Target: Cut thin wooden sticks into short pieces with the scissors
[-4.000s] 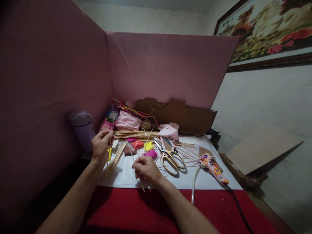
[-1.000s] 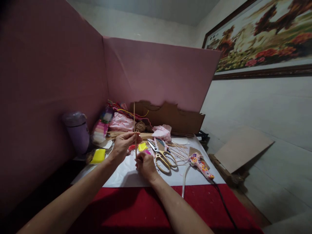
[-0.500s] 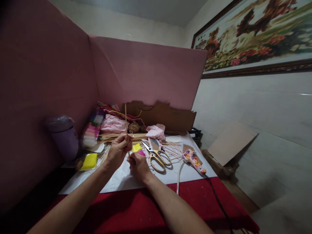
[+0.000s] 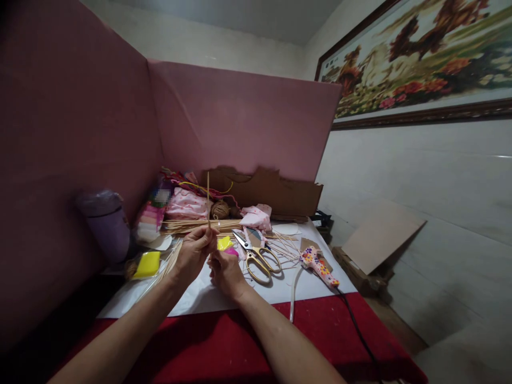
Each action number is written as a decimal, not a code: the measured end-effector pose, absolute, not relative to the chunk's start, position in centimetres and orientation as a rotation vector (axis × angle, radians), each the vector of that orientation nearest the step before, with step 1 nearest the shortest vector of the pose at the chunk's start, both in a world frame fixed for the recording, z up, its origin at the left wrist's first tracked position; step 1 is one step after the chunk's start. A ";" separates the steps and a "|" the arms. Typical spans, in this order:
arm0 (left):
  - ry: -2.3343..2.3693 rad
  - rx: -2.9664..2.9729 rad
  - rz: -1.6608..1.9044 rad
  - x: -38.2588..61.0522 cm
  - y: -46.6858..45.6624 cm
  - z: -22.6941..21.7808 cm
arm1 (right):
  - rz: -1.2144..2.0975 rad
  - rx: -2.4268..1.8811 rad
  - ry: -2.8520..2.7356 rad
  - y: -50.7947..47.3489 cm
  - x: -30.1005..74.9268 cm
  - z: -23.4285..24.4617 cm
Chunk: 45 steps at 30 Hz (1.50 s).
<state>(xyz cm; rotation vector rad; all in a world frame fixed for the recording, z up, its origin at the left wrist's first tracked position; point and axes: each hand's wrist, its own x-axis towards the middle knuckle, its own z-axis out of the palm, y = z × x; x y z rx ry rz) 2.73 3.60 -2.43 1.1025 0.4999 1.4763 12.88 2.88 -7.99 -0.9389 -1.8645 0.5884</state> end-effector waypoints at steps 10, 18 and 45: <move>0.520 1.054 1.544 2.7 3.3 -2.0 | 0.632 -0.951 -1.847 3.0 12.5 -8.0; 0.467 0.974 1.598 3.4 3.2 -1.9 | 0.595 -0.950 -1.821 2.7 12.5 -7.8; 0.433 1.022 1.547 2.8 3.5 -2.8 | 0.474 -0.928 -1.906 3.1 13.0 -8.4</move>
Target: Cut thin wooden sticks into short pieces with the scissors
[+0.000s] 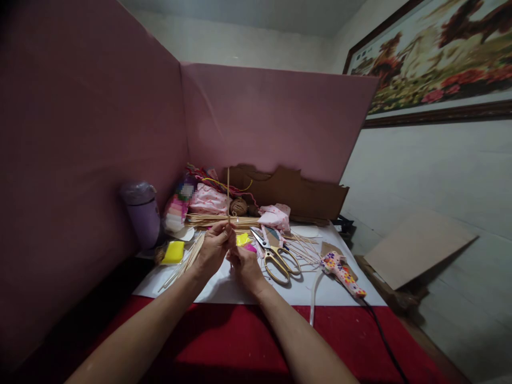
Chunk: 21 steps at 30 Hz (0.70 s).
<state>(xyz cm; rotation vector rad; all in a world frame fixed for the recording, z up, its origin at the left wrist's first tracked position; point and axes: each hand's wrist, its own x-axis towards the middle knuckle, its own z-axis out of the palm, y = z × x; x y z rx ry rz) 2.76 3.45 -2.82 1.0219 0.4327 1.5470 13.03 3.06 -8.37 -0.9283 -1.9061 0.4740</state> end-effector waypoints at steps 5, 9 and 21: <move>0.423 1.065 1.538 3.0 3.1 -2.6 | 0.392 -0.929 -1.928 3.1 13.0 -8.3; 0.412 1.085 1.502 2.7 3.0 -2.6 | 0.371 -0.923 -1.961 3.2 12.9 -8.8; 0.391 1.064 1.504 2.6 2.9 -2.9 | 0.262 -0.922 -2.050 3.0 12.9 -9.6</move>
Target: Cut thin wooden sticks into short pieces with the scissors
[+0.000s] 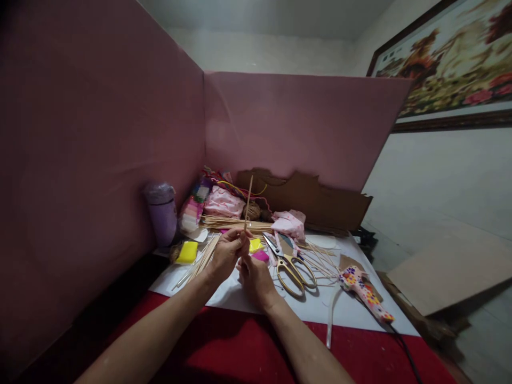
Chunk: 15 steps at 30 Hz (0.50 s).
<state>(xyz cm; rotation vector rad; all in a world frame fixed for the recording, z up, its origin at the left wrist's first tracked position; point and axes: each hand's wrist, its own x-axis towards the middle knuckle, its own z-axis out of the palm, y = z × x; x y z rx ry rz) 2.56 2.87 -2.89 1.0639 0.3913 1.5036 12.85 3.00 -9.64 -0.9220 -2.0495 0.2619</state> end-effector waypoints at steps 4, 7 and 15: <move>0.405 1.046 1.521 2.4 2.9 -2.7 | 0.305 -0.983 -2.005 2.8 12.5 -9.5; 0.401 1.049 1.503 2.4 3.0 -2.6 | 0.294 -0.972 -2.008 2.7 12.5 -9.5; 0.404 1.069 1.458 2.1 3.1 -2.3 | 0.260 -0.970 -2.072 3.2 12.9 -9.8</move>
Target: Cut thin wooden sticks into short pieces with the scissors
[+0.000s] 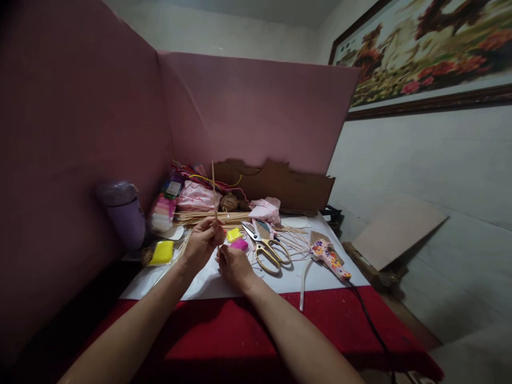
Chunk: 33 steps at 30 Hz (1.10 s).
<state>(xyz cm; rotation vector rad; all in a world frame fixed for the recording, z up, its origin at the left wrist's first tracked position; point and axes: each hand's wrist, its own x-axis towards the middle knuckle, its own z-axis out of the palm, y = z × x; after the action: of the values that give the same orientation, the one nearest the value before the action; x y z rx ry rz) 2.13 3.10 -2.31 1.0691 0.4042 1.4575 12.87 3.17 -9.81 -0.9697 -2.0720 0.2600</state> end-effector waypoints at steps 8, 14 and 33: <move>0.389 1.087 1.520 1.2 3.5 -2.3 | 0.188 -1.057 -2.120 3.2 14.4 -7.6; 0.394 1.046 1.568 0.0 4.1 -2.2 | 0.203 -1.336 -2.247 3.5 18.6 -4.7; 0.423 0.995 1.552 -0.2 4.3 -2.1 | 0.061 -1.311 -2.606 2.6 18.0 -5.0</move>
<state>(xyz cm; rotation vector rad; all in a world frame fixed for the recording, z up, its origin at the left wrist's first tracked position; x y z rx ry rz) -0.25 4.30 -2.08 0.9952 0.4226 1.5515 18.04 2.61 -4.98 -1.3109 -2.6064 0.0611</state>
